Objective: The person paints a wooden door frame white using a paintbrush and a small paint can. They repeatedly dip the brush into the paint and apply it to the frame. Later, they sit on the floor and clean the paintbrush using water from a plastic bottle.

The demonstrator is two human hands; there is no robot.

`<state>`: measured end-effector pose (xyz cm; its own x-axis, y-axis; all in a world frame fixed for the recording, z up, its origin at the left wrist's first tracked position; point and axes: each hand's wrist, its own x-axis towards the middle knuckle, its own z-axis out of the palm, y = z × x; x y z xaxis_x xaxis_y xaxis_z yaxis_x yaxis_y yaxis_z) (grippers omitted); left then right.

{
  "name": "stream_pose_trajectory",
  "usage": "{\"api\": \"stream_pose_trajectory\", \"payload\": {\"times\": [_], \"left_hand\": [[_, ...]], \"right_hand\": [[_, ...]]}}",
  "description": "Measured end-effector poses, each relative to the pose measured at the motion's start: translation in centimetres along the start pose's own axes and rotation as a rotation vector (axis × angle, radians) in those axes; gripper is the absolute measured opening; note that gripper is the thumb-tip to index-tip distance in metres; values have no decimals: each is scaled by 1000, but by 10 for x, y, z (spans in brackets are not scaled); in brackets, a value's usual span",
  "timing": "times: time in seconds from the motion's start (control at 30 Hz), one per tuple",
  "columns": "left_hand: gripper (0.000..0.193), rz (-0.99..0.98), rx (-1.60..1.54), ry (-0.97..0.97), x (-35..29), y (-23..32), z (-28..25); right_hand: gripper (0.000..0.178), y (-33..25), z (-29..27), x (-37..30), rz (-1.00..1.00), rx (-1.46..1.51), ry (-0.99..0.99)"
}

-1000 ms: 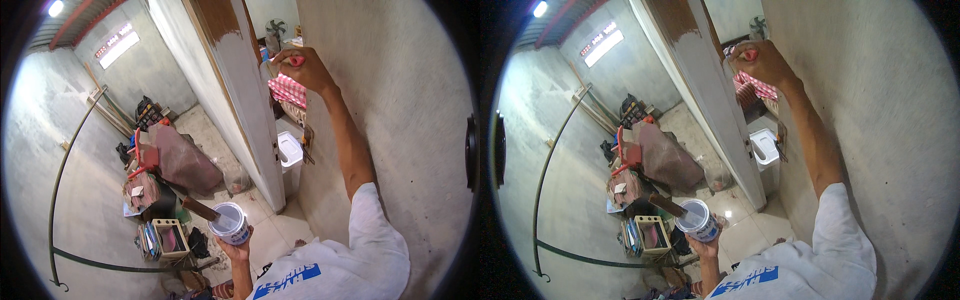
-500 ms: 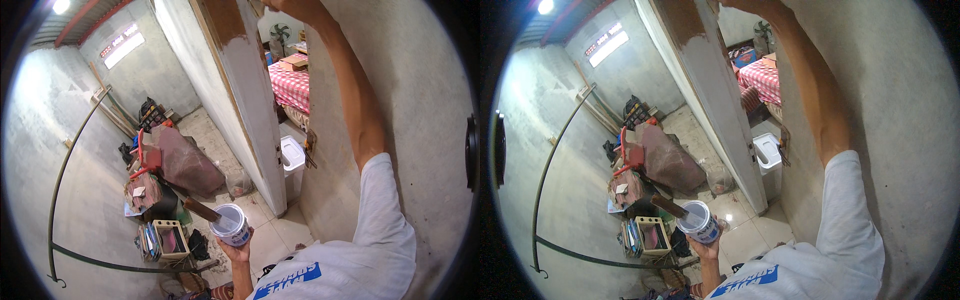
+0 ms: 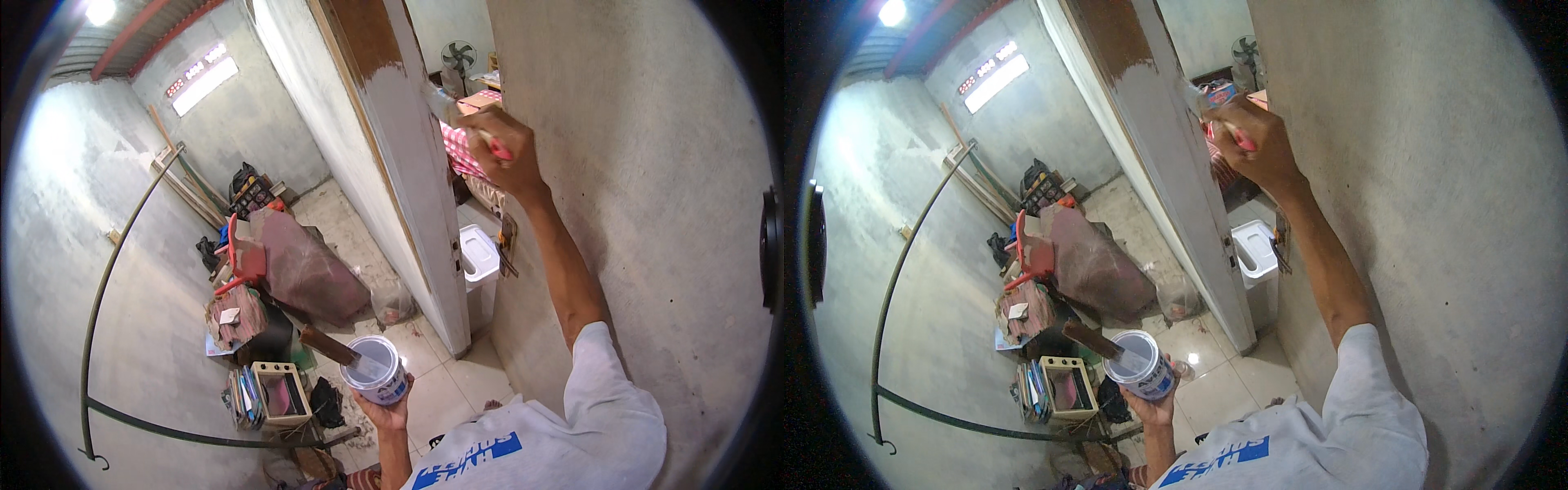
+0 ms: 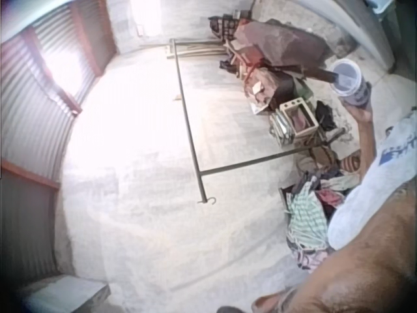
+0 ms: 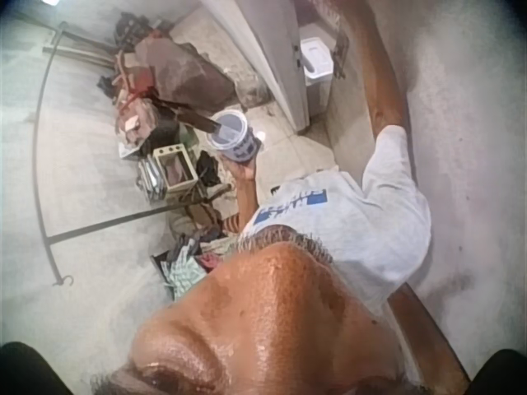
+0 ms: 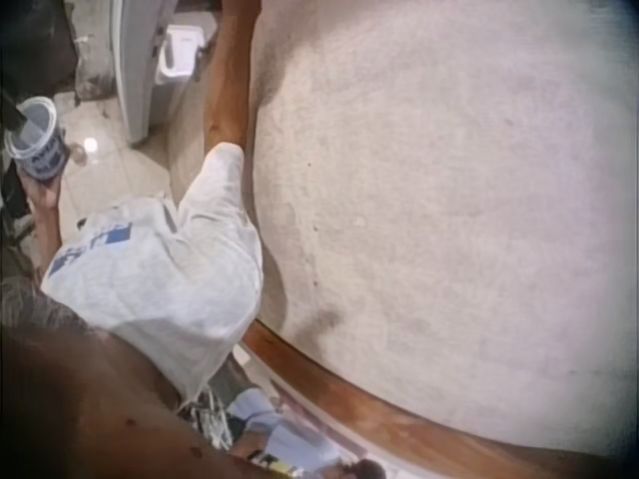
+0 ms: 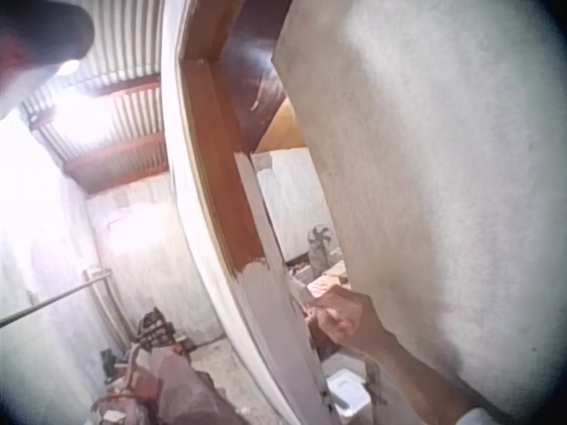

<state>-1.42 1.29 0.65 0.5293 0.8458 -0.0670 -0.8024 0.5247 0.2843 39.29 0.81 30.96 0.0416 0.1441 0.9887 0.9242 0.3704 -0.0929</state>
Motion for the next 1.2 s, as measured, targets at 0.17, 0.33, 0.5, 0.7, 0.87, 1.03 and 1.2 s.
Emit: {"api": "stream_pose_trajectory", "payload": {"times": [0.17, 0.33, 0.5, 0.7, 0.87, 1.03, 1.2], "left_hand": [[82, 7, 29, -7, 0, 1, 1], [80, 1, 20, -22, 0, 2, 3], [79, -5, -30, -12, 1, 1, 2], [79, -13, -49, -35, 1, 3, 0], [78, -9, -61, -43, 1, 3, -3], [79, -7, -22, -31, 0, 3, -3], [79, -17, -84, -26, -1, 2, 0]], "right_hand": [[19, 1, -3, 71, -154, 14, 239], [23, 10, 12, 96, -209, -67, 194], [23, 11, 5, 76, -260, -123, 252], [25, 9, 21, 89, -221, -81, 232], [26, 9, 22, 77, -204, -94, 307], [26, 16, 29, 82, -156, -86, 223], [24, 10, 30, 76, -164, -115, 338]]}}
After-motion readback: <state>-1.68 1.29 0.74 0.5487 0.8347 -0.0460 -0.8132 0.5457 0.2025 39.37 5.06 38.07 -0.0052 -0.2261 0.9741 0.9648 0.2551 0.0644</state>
